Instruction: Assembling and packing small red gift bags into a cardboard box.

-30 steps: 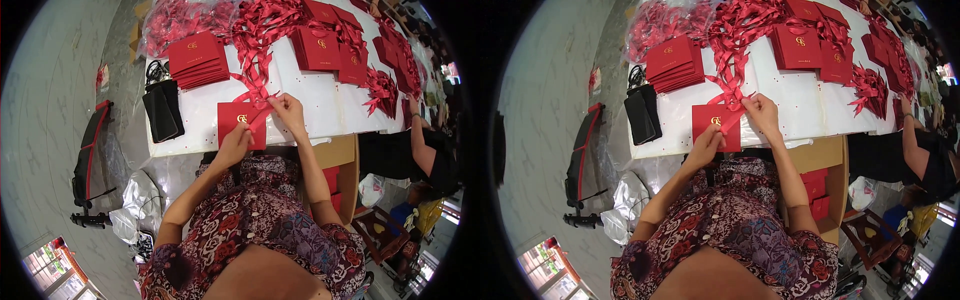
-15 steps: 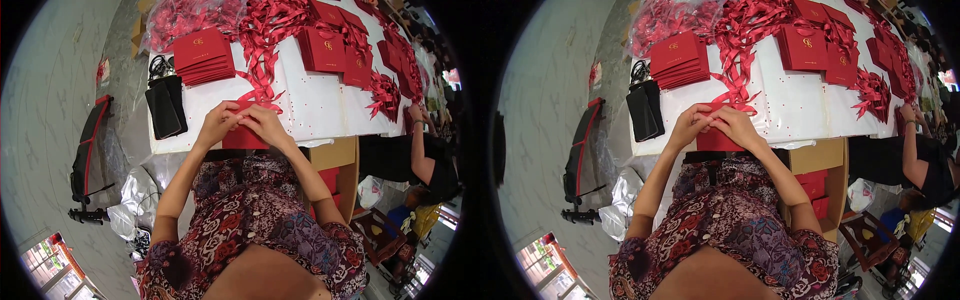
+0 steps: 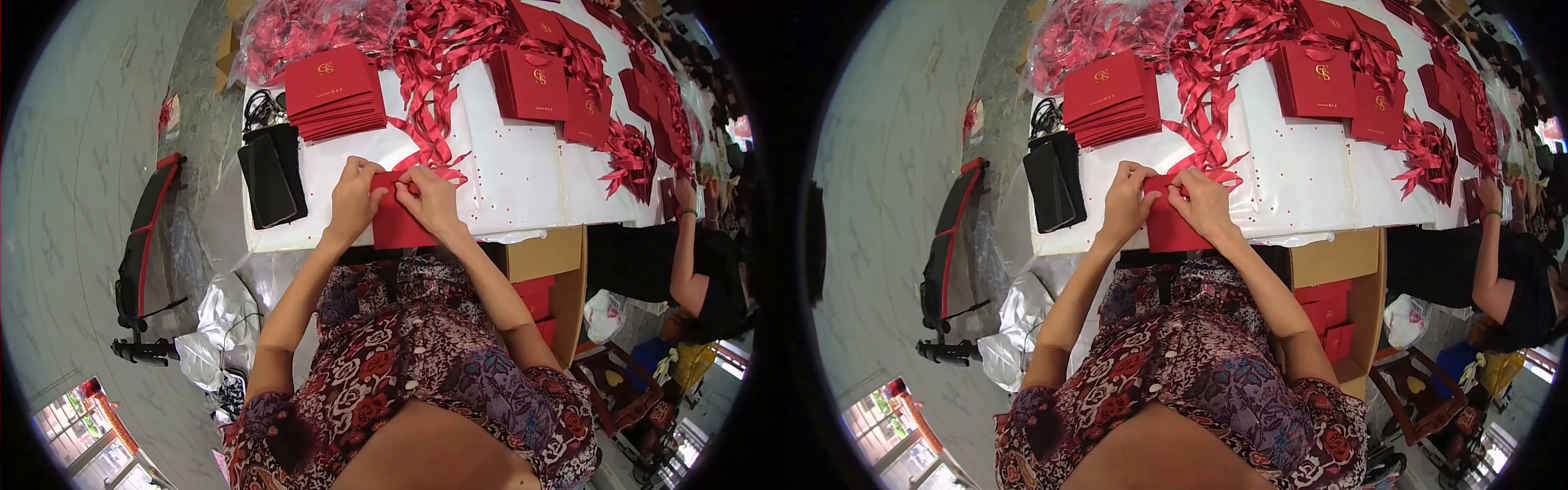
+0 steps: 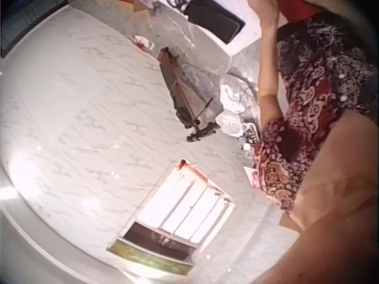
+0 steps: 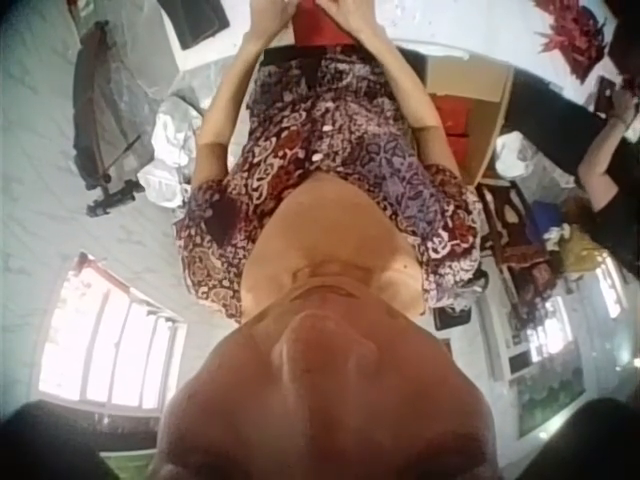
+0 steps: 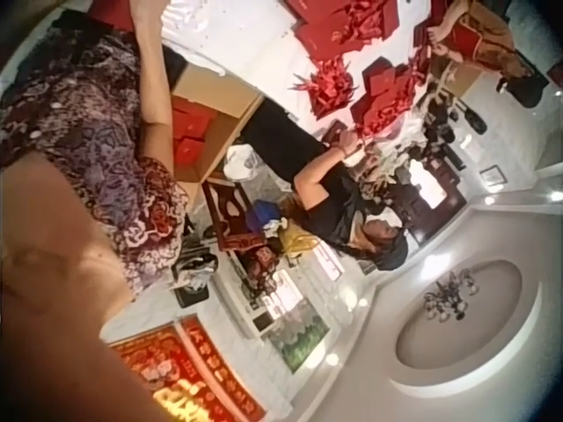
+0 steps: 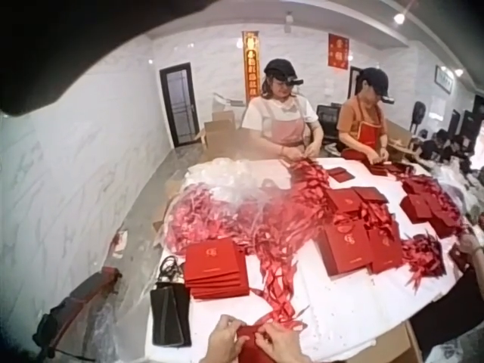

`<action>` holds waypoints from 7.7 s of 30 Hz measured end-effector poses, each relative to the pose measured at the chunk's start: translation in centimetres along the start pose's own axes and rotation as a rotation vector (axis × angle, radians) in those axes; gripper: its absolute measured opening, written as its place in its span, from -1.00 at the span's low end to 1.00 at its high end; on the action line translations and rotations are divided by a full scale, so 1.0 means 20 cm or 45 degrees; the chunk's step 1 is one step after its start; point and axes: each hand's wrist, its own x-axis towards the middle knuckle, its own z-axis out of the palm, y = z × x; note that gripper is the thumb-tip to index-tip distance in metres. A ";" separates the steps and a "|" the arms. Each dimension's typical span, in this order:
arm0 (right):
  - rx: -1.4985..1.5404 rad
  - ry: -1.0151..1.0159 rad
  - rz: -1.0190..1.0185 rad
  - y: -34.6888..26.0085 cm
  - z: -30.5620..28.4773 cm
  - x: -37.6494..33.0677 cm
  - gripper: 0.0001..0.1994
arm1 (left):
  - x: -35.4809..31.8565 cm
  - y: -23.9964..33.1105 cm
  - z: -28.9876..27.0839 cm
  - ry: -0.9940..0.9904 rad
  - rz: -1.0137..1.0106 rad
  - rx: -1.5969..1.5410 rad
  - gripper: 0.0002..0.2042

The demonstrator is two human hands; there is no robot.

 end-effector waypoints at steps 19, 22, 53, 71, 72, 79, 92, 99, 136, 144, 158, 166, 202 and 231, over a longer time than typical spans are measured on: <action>-0.029 0.255 -0.338 0.02 0.04 -0.10 -0.85 | 0.05 -0.01 -0.03 -0.351 -0.248 -0.385 -0.88; 0.017 0.239 -0.262 0.00 0.04 -0.11 -0.86 | 0.03 0.02 0.00 -0.242 -0.140 -0.393 -0.89; 0.285 -0.265 0.441 0.18 -0.03 0.24 -0.80 | -0.01 0.11 0.02 -0.111 0.139 -0.176 -0.88; -0.347 -0.133 0.378 0.14 -0.13 0.16 -0.69 | 0.14 -0.06 0.19 -0.156 -0.217 0.270 -0.74; -0.329 -0.112 0.355 0.15 -0.14 0.16 -0.70 | 0.13 -0.07 0.19 -0.153 -0.219 0.272 -0.74; 0.577 -0.185 0.448 0.19 -0.12 0.10 -0.80 | 0.12 0.01 0.21 -0.125 -0.555 -0.847 -0.89; 1.087 0.110 0.538 0.18 -0.22 0.12 -0.86 | 0.04 0.00 0.14 -0.009 -0.596 -1.087 -0.58; 0.798 0.315 0.585 0.23 -0.29 0.24 -0.84 | -0.07 0.24 0.00 -0.448 -0.229 -0.667 -0.49; -0.962 0.758 -0.119 0.53 -0.97 0.47 -0.39 | 0.01 0.15 0.38 -0.054 -0.362 -1.139 -0.73; -1.027 0.434 -0.061 0.65 -0.76 0.51 -0.44 | -0.03 0.09 0.36 -0.019 -0.407 -1.050 -0.75; -0.982 0.449 0.206 0.89 -0.75 0.82 -0.51 | 0.03 0.10 0.22 -0.064 -0.428 -0.966 -0.78; -0.769 0.637 0.136 0.85 -0.77 0.77 -0.45 | 0.42 0.06 -0.15 0.421 0.214 0.344 -0.60; 0.011 0.027 0.167 0.08 -0.36 0.07 -0.78 | 0.08 0.02 -0.16 0.452 0.401 0.354 -0.62; 1.037 0.051 0.532 0.15 -0.08 0.73 -0.76 | -0.29 0.12 -0.25 0.720 -0.050 -0.111 -0.75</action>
